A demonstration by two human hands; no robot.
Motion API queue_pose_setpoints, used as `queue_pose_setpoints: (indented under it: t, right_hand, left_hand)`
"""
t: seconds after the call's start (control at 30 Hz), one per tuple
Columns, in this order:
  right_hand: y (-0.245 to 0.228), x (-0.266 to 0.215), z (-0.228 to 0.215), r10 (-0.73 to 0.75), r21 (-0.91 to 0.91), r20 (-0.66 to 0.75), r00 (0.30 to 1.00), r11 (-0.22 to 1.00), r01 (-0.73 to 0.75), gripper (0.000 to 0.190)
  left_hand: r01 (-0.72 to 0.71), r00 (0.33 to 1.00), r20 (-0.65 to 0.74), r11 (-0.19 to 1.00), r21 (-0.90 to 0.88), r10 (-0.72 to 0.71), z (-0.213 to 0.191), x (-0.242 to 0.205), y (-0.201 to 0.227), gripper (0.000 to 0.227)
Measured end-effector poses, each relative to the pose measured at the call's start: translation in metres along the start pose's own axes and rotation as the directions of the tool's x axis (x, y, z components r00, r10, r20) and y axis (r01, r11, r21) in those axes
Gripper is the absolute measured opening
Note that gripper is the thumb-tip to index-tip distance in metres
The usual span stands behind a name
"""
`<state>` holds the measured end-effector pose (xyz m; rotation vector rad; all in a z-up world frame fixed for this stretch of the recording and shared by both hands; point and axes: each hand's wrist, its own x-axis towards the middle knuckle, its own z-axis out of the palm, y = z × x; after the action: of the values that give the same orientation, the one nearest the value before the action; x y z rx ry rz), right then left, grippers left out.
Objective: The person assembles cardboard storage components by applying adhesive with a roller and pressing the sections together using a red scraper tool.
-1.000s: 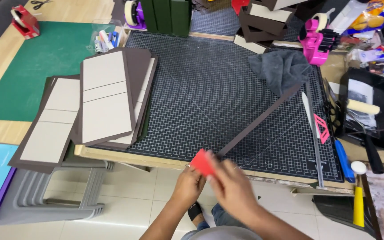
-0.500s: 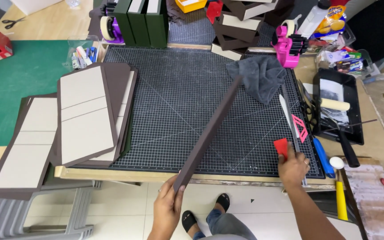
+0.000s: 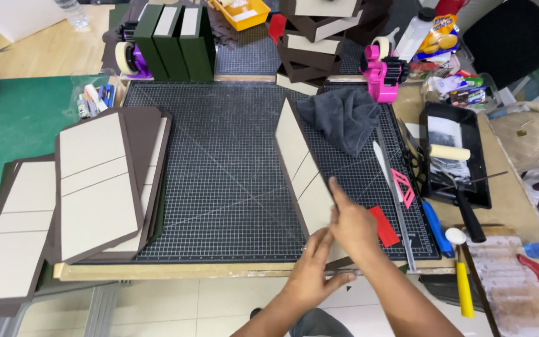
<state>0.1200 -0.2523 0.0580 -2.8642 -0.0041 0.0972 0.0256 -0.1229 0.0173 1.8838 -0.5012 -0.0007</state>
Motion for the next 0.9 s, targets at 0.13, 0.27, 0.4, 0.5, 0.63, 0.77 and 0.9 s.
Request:
queue_pose_setpoints:
  t: [0.13, 0.27, 0.4, 0.5, 0.63, 0.77, 0.9]
  right_hand:
    - [0.063, 0.006, -0.002, -0.083, -0.132, -0.152, 0.985, 0.989, 0.063, 0.068]
    - [0.093, -0.006, -0.006, -0.277, -0.179, -0.306, 0.911, 0.956, 0.231, 0.065]
    - [0.104, -0.008, -0.005, -0.216, -0.198, -0.212, 0.953, 0.965, 0.175, 0.065]
    - [0.078, -0.002, -0.020, -0.319, -0.220, -0.219, 0.922, 0.937, 0.272, 0.064]
    - [0.057, 0.017, -0.008, -0.383, -0.329, -0.265, 0.885, 0.899, 0.290, 0.079]
    - [0.060, 0.032, -0.004, -0.333, -0.481, -0.225, 0.916, 0.855, 0.192, 0.092]
    - [0.071, 0.045, -0.002, -0.324, -0.544, -0.209, 0.923, 0.823, 0.166, 0.090]
  left_hand:
    - [-0.080, 0.996, -0.025, 0.990, 0.118, 0.084, -0.021, 0.043, -0.021, 0.084]
    - [-0.301, 0.889, -0.178, 0.831, 0.467, 0.422, -0.047, 0.111, -0.041, 0.061]
    - [-0.441, 0.817, -0.002, 0.628, 0.641, 0.576, -0.056, 0.174, -0.065, 0.048]
    - [-0.555, 0.765, 0.116, 0.556, 0.619, 0.634, -0.060, 0.201, -0.074, 0.026]
    - [-0.629, 0.709, 0.151, 0.522, 0.575, 0.689, -0.063, 0.217, -0.067, 0.030]
    - [-0.628, 0.734, 0.235, 0.506, 0.591, 0.637, -0.060, 0.227, -0.072, 0.040]
    - [-0.592, 0.797, 0.303, 0.576, 0.564, 0.522, -0.060, 0.240, -0.066, 0.037]
